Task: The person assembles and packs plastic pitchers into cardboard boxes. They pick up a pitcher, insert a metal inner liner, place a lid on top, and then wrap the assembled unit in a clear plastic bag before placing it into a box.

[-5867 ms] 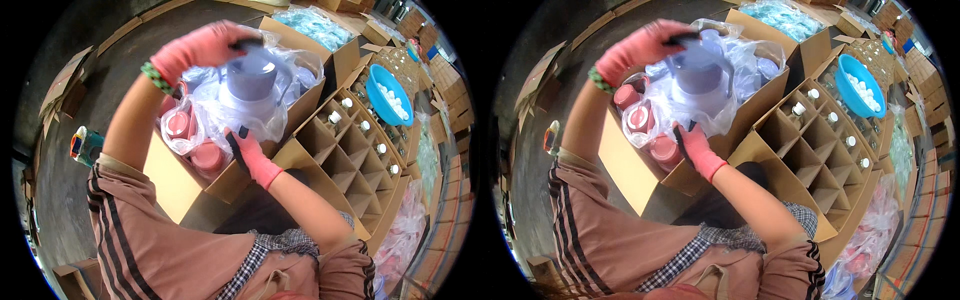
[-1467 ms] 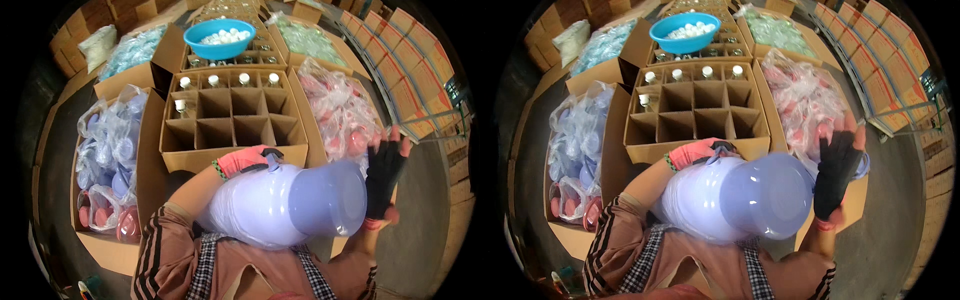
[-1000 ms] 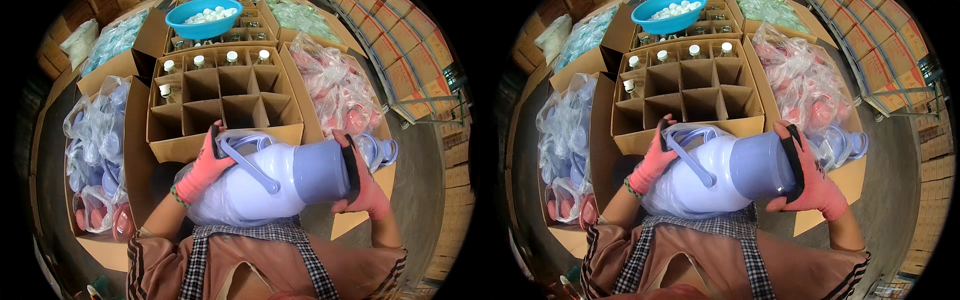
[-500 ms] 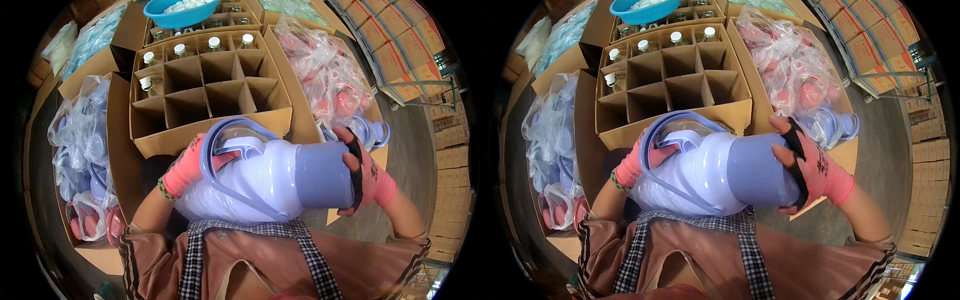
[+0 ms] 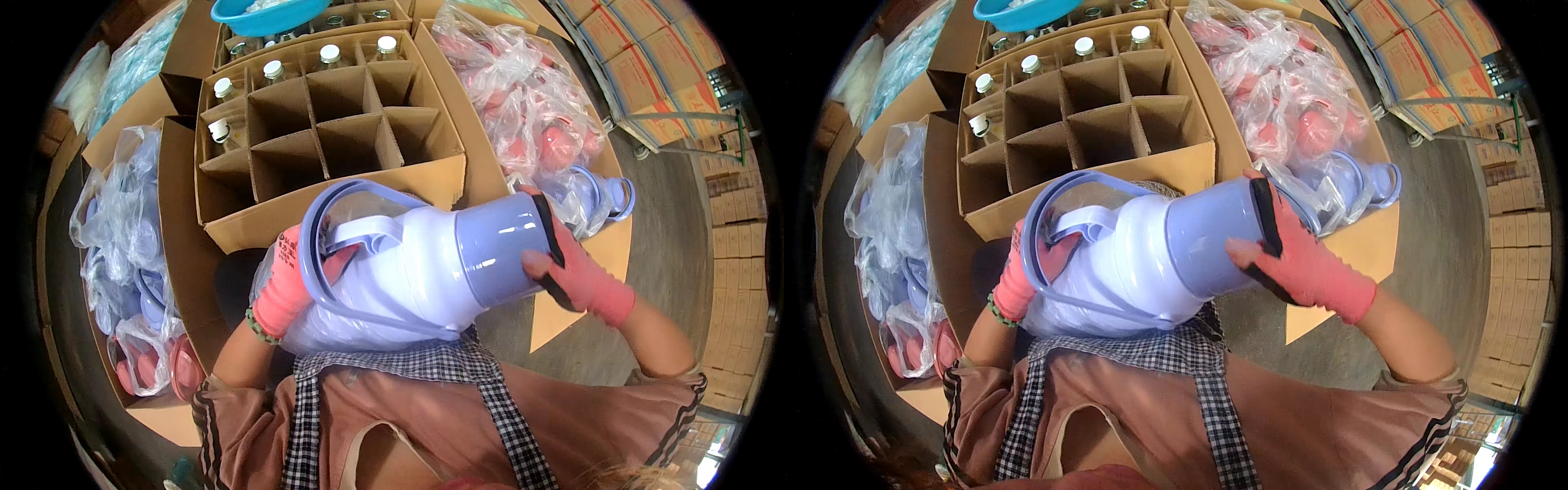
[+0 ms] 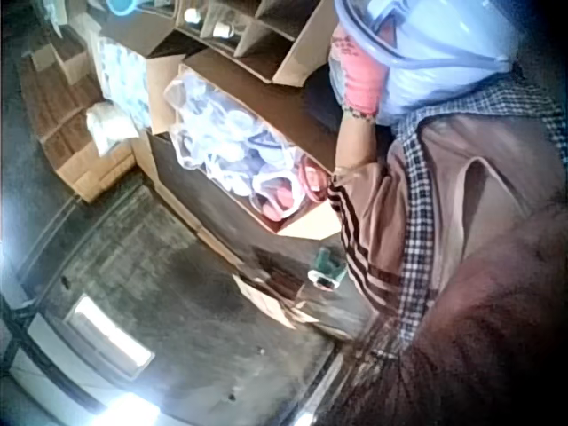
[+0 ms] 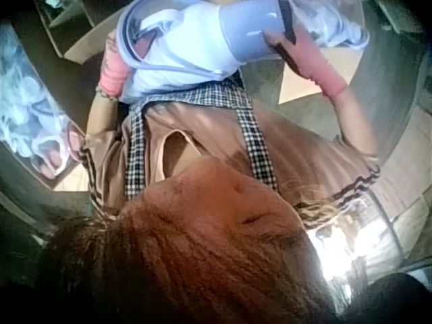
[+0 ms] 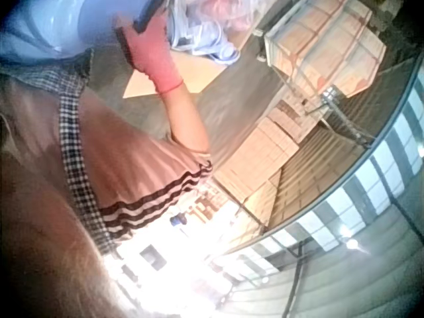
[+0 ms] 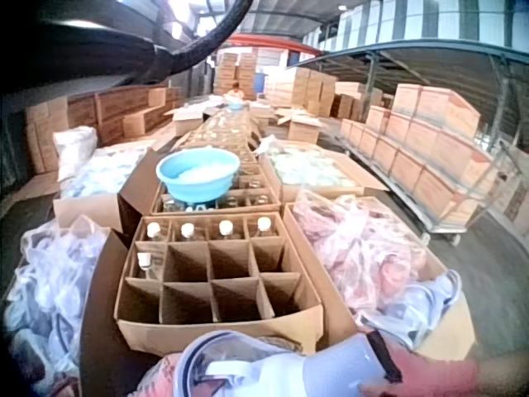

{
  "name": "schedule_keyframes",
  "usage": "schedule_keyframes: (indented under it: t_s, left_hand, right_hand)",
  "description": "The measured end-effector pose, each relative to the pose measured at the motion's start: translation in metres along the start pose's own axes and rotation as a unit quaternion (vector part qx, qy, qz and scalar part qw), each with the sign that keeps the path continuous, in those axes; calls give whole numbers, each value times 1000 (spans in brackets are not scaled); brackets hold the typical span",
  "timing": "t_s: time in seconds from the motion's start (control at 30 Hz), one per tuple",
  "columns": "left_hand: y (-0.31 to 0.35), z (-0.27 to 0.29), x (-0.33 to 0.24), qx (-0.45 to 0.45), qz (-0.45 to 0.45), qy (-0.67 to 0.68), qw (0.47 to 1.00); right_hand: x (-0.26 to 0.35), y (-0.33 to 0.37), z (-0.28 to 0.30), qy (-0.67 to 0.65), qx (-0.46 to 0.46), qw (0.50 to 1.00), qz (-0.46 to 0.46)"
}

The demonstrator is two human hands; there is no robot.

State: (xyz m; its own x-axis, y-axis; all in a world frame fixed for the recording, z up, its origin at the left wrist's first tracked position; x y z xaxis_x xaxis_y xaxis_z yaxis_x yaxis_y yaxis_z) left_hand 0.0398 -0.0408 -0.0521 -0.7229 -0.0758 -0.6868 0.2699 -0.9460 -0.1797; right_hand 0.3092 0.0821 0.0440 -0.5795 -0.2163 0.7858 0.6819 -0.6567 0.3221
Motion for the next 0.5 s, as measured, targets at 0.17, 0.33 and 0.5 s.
schedule_keyframes:
  t_s: [0.17, 0.33, 0.5]
  left_hand:
    - [-6, -1, -7, -10, -33, 4, 999]
    - [7, 11, -20, -35, -82, 26, 996]
    - [18, 2, -15, -81, -80, -20, 993]
  right_hand:
    - [4, 5, 7, 64, -21, 998, -9]
    - [-14, 6, 15, 107, 12, 962, 251]
    - [6, 9, 1, 41, -12, 995, 89]
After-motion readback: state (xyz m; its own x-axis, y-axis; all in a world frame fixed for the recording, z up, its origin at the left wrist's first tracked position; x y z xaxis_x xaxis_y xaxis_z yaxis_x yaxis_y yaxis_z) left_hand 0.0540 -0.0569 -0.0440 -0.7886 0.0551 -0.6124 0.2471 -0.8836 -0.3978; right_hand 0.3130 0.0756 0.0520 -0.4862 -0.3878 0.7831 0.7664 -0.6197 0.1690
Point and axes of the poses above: each hand's wrist, its own y-axis away from the middle knuckle, its own z-axis out of the back of the hand, x = y × z, the point moved 2 cm from there along -y, towards the middle knuckle, and after that the axes turned 1 degree about -x, right-handed, at the moved point
